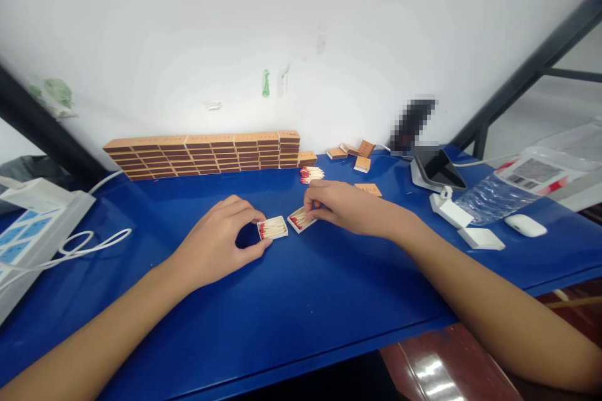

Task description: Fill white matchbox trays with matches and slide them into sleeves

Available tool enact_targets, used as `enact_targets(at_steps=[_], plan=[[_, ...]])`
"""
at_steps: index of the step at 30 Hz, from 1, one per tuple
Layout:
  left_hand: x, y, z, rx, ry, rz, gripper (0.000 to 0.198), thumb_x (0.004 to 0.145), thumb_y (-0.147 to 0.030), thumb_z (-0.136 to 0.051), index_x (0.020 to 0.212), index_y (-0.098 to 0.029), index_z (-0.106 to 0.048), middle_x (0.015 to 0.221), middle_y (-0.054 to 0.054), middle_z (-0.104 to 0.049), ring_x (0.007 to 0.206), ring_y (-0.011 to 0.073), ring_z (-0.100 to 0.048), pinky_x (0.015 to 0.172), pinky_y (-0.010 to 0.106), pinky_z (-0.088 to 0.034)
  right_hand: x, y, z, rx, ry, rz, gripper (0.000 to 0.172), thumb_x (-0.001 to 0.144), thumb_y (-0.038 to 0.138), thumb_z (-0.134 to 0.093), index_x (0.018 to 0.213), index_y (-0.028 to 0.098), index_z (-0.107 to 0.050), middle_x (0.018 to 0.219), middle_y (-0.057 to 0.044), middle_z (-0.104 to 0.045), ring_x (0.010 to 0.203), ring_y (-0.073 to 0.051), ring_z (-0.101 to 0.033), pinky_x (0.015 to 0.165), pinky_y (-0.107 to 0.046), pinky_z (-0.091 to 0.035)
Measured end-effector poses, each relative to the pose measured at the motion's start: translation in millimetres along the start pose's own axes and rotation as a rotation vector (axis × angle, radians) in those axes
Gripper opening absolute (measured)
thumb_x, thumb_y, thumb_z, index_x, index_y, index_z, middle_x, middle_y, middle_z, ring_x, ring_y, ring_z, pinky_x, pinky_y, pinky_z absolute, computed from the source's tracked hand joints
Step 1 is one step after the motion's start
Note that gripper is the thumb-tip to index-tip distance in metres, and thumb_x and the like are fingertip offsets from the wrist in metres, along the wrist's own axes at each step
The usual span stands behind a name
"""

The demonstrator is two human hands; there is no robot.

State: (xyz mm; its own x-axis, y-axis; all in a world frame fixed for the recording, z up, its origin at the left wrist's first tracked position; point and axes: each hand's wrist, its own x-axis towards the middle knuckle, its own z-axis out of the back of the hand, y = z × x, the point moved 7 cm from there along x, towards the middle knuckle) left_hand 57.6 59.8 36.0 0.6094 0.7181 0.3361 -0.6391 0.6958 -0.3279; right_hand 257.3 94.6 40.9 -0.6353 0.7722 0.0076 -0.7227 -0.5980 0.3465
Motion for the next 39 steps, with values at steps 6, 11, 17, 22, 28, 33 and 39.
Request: enact_targets(at_steps=[6, 11, 17, 22, 28, 33, 39], plan=[[0, -1, 0.1, -0.004, -0.002, -0.002, 0.022, 0.095, -0.04, -0.069, 0.109, -0.024, -0.074, 0.103, 0.006, -0.074, 0.1, 0.0261, -0.065, 0.088, 0.043, -0.054, 4, -1, 0, -0.005, -0.03, 0.038, 0.008, 0.098, 0.013, -0.061, 0.095, 0.019, -0.066, 0.105, -0.006, -0.067, 0.087, -0.018, -0.059, 0.074, -0.029, -0.04], [0, -1, -0.1, -0.001, 0.012, 0.006, 0.023, 0.096, -0.041, -0.068, 0.109, -0.023, -0.074, 0.104, 0.007, -0.074, 0.1, 0.0264, -0.065, 0.089, 0.044, -0.054, 3, -13, 1, 0.008, -0.045, 0.032, 0.008, 0.099, 0.018, -0.059, 0.093, 0.02, -0.065, 0.102, -0.006, -0.068, 0.086, -0.018, -0.058, 0.073, -0.03, -0.039], [0, -1, -0.1, 0.014, 0.009, 0.002, 0.024, 0.096, -0.042, -0.068, 0.11, -0.023, -0.074, 0.104, 0.007, -0.074, 0.102, 0.0268, -0.064, 0.09, 0.044, -0.055, 1, -13, 9, 0.042, -0.048, -0.004, 0.015, 0.099, 0.028, -0.062, 0.086, 0.02, -0.064, 0.085, -0.003, -0.065, 0.073, -0.017, -0.054, 0.067, -0.029, -0.037], [0, -2, 0.2, 0.016, 0.012, 0.004, 0.023, 0.096, -0.04, -0.068, 0.11, -0.024, -0.074, 0.106, 0.007, -0.074, 0.101, 0.0271, -0.065, 0.09, 0.045, -0.055, 5, -43, 29, -0.116, -0.366, -0.073, 0.014, 0.1, 0.029, -0.06, 0.1, 0.018, -0.069, 0.097, -0.009, -0.065, 0.087, -0.022, -0.058, 0.08, -0.034, -0.043], [0, -2, 0.7, 0.003, 0.011, 0.01, 0.024, 0.095, -0.042, -0.068, 0.108, -0.024, -0.075, 0.105, 0.007, -0.074, 0.101, 0.0273, -0.065, 0.09, 0.045, -0.055, 18, -71, 12, -0.106, -0.274, -0.045, 0.013, 0.098, 0.026, -0.064, 0.102, 0.016, -0.073, 0.103, -0.012, -0.065, 0.101, -0.027, -0.059, 0.091, -0.039, -0.047], [0, -1, 0.1, 0.006, 0.014, 0.007, 0.024, 0.096, -0.043, -0.068, 0.109, -0.023, -0.074, 0.106, 0.006, -0.074, 0.102, 0.0271, -0.065, 0.091, 0.045, -0.055, 21, -73, 6, -0.107, -0.227, -0.09, 0.015, 0.101, 0.023, -0.059, 0.096, 0.014, -0.07, 0.101, -0.013, -0.063, 0.098, -0.026, -0.058, 0.09, -0.037, -0.046], [0, -2, 0.2, 0.013, 0.013, 0.002, 0.024, 0.096, -0.042, -0.068, 0.11, -0.023, -0.074, 0.106, 0.007, -0.074, 0.101, 0.0266, -0.065, 0.09, 0.044, -0.054, 18, -69, 4, -0.122, -0.175, -0.081, 0.016, 0.103, 0.023, -0.055, 0.096, 0.015, -0.067, 0.101, -0.013, -0.064, 0.101, -0.027, -0.057, 0.091, -0.038, -0.046]])
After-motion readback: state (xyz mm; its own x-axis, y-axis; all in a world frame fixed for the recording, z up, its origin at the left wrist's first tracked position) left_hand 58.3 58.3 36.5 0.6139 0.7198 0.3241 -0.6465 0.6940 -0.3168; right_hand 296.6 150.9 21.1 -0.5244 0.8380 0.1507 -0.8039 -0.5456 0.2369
